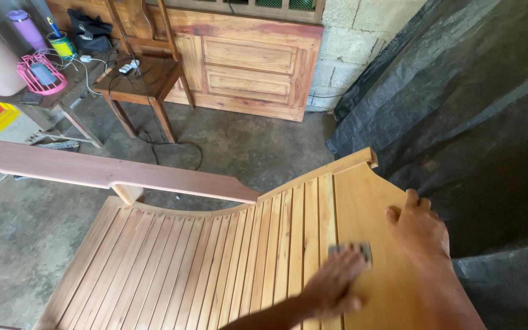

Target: The person sands a wooden slatted chair with a sanding block, working over the seat, edges, and rails. They rotate and reposition the chair between passes to reach different surfaces, steadying it with one hand while sanding with the other.

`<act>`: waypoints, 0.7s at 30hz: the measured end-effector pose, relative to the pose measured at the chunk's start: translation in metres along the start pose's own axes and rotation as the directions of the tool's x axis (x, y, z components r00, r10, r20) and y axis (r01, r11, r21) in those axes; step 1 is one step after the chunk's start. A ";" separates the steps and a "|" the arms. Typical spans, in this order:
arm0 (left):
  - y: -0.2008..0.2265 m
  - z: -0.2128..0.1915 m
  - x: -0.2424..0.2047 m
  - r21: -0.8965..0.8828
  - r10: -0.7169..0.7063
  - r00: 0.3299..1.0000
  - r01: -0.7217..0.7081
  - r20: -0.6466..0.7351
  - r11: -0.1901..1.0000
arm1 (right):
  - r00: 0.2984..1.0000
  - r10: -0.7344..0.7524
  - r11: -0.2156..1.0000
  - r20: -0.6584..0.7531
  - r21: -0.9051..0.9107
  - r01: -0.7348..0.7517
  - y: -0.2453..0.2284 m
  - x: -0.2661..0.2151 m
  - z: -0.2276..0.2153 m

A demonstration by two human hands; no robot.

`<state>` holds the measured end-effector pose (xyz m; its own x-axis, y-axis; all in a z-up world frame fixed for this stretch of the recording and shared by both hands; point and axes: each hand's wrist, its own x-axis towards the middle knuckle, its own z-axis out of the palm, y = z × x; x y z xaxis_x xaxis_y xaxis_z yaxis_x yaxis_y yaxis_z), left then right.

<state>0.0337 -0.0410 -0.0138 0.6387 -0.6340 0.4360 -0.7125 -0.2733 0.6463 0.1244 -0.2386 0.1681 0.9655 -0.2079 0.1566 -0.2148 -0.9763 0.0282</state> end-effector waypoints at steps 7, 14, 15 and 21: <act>-0.001 -0.050 0.094 -0.055 -0.342 0.933 0.338 -0.114 0.940 | 0.997 0.023 0.999 0.067 0.029 -0.025 -0.001 0.002 -0.002; 0.044 0.015 -0.012 -0.041 -0.099 0.994 0.098 -0.043 0.994 | 0.999 -0.002 0.999 0.038 0.040 0.000 0.004 0.008 0.009; 0.030 0.053 -0.042 0.415 0.014 0.991 0.042 -0.131 0.909 | 0.999 0.005 0.999 0.035 0.052 -0.007 0.003 0.008 0.008; 0.012 0.093 -0.100 0.741 0.161 0.961 0.062 -0.225 0.669 | 0.999 0.023 0.998 0.043 0.055 -0.025 0.004 0.005 0.006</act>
<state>-0.0652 -0.0478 -0.1079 0.5647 -0.4904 0.6638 -0.6526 -0.7577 -0.0045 0.1296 -0.2440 0.1627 0.9657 -0.2326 0.1151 -0.2307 -0.9726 -0.0297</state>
